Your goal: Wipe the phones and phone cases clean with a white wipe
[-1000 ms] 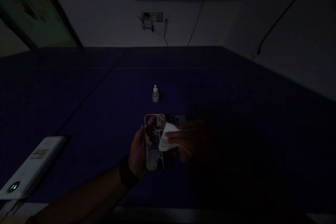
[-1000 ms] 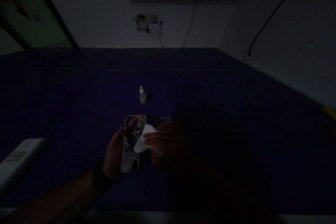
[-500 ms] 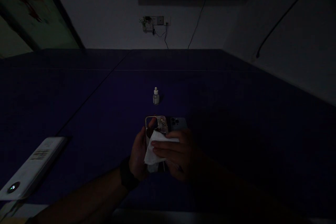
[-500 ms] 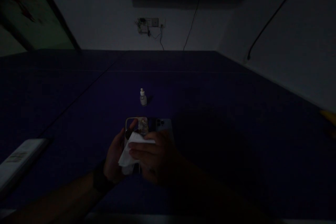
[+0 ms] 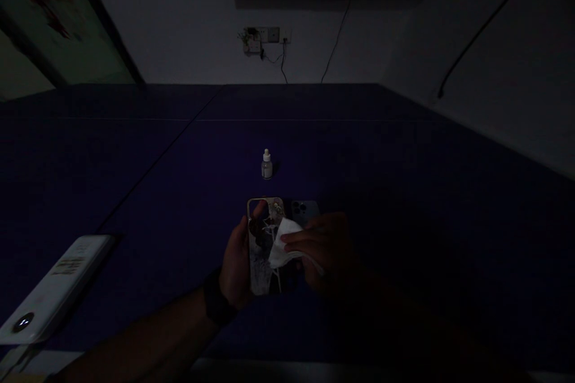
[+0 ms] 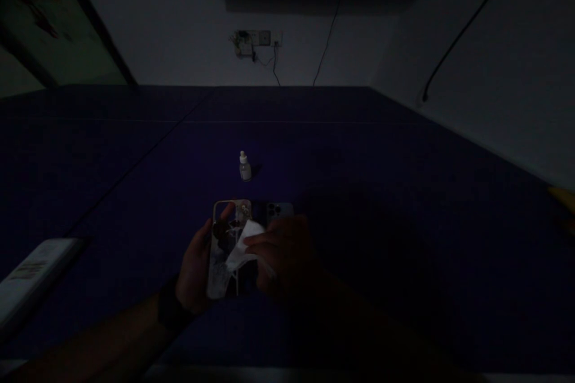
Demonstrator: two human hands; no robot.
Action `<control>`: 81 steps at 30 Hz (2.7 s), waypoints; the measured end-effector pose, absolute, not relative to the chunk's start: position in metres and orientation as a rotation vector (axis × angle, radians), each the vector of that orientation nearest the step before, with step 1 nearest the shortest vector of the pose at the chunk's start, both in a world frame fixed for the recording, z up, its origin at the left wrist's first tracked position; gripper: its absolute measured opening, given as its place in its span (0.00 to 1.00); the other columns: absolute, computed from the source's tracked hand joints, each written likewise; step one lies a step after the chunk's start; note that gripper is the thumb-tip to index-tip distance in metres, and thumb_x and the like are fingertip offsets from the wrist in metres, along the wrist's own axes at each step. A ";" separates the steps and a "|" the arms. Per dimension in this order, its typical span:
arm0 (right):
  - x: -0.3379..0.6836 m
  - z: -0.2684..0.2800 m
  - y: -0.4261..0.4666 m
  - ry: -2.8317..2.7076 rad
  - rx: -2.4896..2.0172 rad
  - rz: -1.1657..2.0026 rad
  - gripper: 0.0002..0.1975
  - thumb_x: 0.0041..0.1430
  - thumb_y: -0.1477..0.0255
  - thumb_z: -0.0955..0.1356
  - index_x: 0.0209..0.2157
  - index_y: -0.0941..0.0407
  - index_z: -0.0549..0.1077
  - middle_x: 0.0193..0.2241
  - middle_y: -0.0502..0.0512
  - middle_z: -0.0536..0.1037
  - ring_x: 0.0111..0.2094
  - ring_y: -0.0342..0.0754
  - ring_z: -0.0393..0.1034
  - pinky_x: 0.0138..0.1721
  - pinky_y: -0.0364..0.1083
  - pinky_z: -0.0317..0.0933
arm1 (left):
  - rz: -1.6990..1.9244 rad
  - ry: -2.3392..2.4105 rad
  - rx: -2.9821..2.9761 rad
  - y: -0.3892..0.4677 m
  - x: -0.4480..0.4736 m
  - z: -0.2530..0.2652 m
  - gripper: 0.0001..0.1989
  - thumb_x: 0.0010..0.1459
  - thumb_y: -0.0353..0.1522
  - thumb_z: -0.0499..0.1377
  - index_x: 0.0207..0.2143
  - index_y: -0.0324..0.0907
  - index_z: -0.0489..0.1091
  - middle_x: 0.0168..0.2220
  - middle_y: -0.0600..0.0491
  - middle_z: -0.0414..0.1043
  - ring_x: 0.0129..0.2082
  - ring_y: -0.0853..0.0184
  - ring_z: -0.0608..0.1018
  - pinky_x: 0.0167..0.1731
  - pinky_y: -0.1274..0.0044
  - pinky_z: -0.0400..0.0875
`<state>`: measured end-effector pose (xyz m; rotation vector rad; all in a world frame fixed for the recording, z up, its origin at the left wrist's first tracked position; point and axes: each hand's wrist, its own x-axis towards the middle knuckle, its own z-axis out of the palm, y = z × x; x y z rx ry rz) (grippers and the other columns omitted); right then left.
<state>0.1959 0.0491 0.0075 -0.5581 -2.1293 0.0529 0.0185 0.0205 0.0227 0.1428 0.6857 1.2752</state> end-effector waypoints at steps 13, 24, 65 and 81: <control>0.203 0.002 0.053 -2.336 -0.339 0.175 0.12 0.59 0.71 0.66 0.44 0.49 0.77 0.47 0.46 0.85 0.46 0.52 0.71 0.48 0.54 0.57 | 1.252 0.692 0.094 0.021 0.018 0.023 0.27 0.72 0.44 0.45 0.68 0.49 0.62 0.39 0.49 0.77 0.32 0.64 0.77 0.45 0.66 0.74; 0.205 0.001 0.059 -2.371 -0.333 0.128 0.16 0.62 0.70 0.65 0.49 0.49 0.78 0.50 0.46 0.84 0.49 0.53 0.69 0.50 0.54 0.57 | 1.283 0.687 0.099 0.020 0.017 0.022 0.27 0.72 0.43 0.46 0.70 0.48 0.59 0.41 0.49 0.78 0.31 0.65 0.77 0.44 0.67 0.74; 0.208 0.003 0.057 -2.432 -0.291 0.286 0.14 0.62 0.69 0.66 0.48 0.49 0.78 0.50 0.45 0.84 0.46 0.50 0.69 0.48 0.53 0.57 | 1.282 0.648 0.156 0.024 0.008 0.018 0.27 0.69 0.44 0.51 0.66 0.44 0.63 0.45 0.45 0.80 0.38 0.56 0.82 0.42 0.66 0.74; 0.194 0.009 0.042 -2.527 -0.410 0.075 0.22 0.62 0.74 0.67 0.58 0.52 0.74 0.59 0.47 0.78 0.52 0.54 0.67 0.49 0.54 0.57 | 1.221 0.575 0.156 0.026 0.005 0.008 0.29 0.67 0.45 0.52 0.65 0.43 0.62 0.42 0.45 0.81 0.31 0.61 0.81 0.33 0.72 0.72</control>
